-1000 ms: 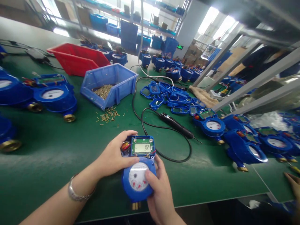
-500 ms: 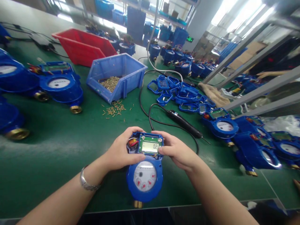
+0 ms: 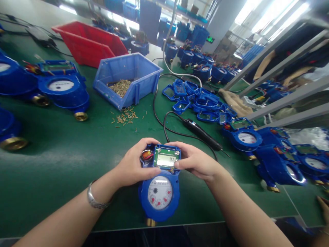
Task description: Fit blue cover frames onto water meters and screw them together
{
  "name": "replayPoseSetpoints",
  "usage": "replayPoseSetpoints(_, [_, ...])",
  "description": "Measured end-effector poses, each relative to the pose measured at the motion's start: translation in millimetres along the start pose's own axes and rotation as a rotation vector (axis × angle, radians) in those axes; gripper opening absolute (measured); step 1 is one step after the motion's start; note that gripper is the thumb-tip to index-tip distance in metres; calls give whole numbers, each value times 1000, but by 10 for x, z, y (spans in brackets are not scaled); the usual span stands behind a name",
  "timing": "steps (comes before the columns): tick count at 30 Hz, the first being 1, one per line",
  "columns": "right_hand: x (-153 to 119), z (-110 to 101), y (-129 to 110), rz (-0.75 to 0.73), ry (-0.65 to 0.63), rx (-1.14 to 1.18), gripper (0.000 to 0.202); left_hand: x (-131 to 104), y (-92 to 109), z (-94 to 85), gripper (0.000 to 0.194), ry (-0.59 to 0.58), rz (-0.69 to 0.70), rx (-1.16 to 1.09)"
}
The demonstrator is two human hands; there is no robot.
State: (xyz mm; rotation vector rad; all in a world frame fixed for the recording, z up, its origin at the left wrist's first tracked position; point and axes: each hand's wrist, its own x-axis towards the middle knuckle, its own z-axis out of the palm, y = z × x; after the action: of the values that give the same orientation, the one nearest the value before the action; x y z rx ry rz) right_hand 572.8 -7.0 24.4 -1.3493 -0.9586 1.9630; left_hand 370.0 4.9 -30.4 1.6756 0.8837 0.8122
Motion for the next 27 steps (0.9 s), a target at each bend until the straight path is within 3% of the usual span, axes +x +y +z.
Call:
replayPoseSetpoints(8, [38,57,1,5,94,-56,51,18,7,0,54,35,37,63])
replayPoseSetpoints(13, [46,21,-43,51,-3,-23,55,1,-9,-2,57,22,35,65])
replayPoseSetpoints(20, [102,122,-18,45,103,-119,53,-1,-12,21,56,70,62,105])
replayPoseSetpoints(27, [102,177,8,-63,228,-217,56,-11,-1,24,57,80,75,101])
